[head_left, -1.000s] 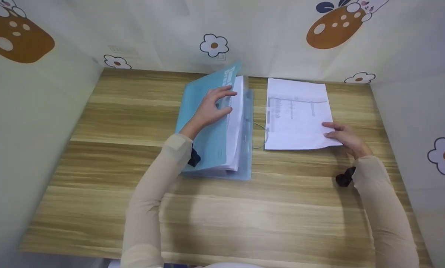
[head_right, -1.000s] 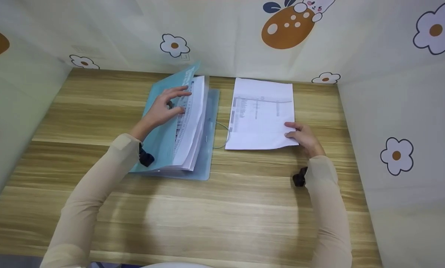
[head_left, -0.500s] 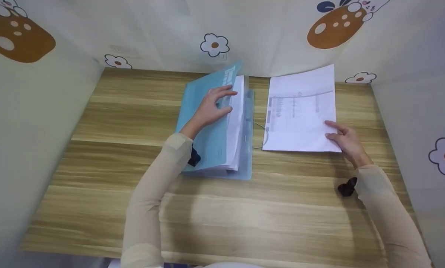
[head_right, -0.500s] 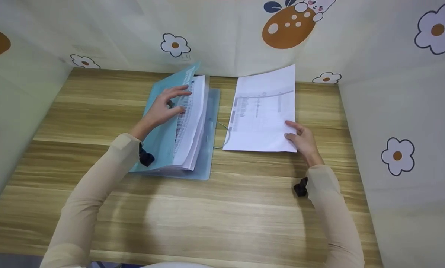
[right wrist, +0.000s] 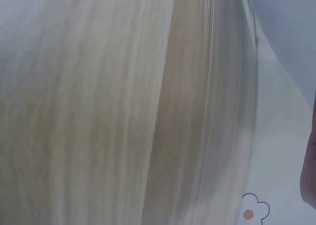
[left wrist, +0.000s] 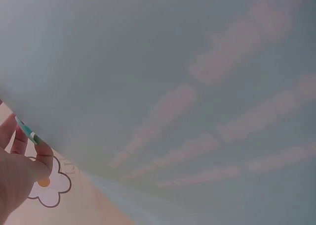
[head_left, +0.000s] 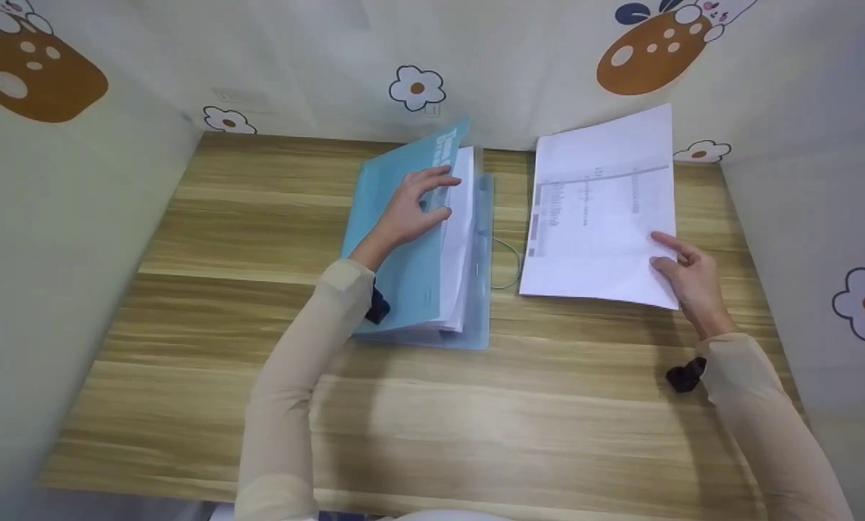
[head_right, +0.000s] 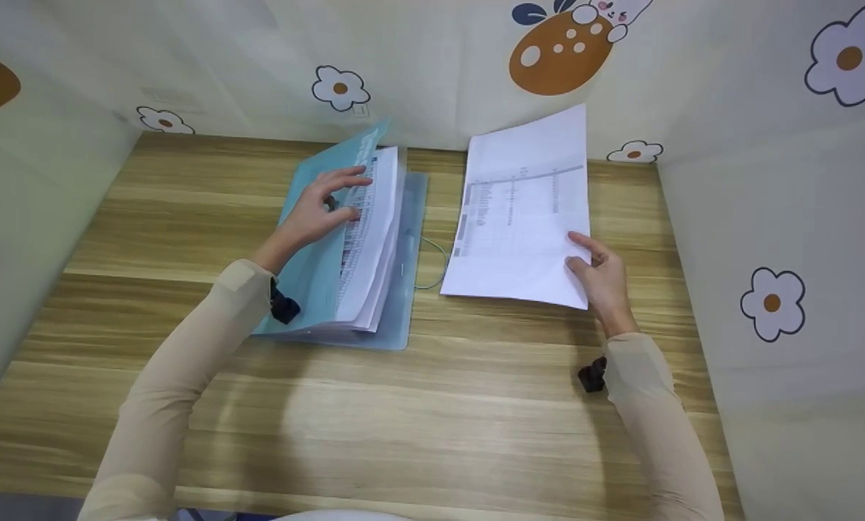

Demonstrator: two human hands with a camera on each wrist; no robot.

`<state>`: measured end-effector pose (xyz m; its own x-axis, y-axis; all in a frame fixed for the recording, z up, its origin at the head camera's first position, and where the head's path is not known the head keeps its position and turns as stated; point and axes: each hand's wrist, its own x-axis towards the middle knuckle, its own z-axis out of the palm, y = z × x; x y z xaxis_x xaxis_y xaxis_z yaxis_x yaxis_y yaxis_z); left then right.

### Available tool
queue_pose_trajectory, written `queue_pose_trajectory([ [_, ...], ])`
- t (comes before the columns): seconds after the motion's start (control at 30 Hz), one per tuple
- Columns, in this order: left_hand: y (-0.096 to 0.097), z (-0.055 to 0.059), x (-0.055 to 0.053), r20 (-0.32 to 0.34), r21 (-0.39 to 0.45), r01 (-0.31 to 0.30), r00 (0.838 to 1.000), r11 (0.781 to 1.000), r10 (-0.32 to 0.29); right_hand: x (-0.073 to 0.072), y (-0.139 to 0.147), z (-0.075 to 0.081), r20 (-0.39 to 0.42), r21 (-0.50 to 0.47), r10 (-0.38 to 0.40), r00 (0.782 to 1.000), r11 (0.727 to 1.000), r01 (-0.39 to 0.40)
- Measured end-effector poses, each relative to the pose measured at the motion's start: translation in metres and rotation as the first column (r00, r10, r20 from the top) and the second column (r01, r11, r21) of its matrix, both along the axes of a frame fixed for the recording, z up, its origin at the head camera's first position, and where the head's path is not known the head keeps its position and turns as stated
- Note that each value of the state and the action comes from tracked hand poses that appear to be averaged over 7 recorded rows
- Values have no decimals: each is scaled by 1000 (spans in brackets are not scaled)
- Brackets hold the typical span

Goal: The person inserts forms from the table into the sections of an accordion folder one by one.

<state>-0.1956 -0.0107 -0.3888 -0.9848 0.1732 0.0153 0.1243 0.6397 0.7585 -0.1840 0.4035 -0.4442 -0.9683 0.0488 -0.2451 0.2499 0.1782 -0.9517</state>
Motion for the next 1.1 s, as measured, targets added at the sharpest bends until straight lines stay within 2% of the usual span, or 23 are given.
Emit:
queue_pose_trajectory([
  [0.13, -1, -1, -1, -26, 7, 15, 1000, 1000, -15, 4, -1, 0, -49, -55, -62, 997, 997, 59],
  [0.23, 0, -1, -2, -34, 8, 22, 999, 1000, -21, 10, -5, -2, -87, -108, -69, 994, 992, 59],
  [0.37, 0, -1, -2, -20, 5, 16, 1000, 1000, -16, 17, -14, -10, -129, -76, -68, 989, 995, 58],
  [0.6, 0, -1, -2, -22, -2, 9, 1000, 1000, -9, 13, -15, -64, -218, -151, -125, 968, 984, 93],
  [0.73, 0, -1, -1, -19, -8, 2, 1000, 1000, -2, 23, -34, -41, -215, -90, -150, 965, 987, 133],
  [0.83, 0, -1, -1, -21, -6, 0, 1000, 1000, 0, 33, -50, -16, -178, -65, -175, 968, 984, 166],
  [1.1, -1, 0, -1, -21, -1, 15, 1000, 1000, -15, 37, -57, -16, -142, -39, -171, 975, 985, 167],
])
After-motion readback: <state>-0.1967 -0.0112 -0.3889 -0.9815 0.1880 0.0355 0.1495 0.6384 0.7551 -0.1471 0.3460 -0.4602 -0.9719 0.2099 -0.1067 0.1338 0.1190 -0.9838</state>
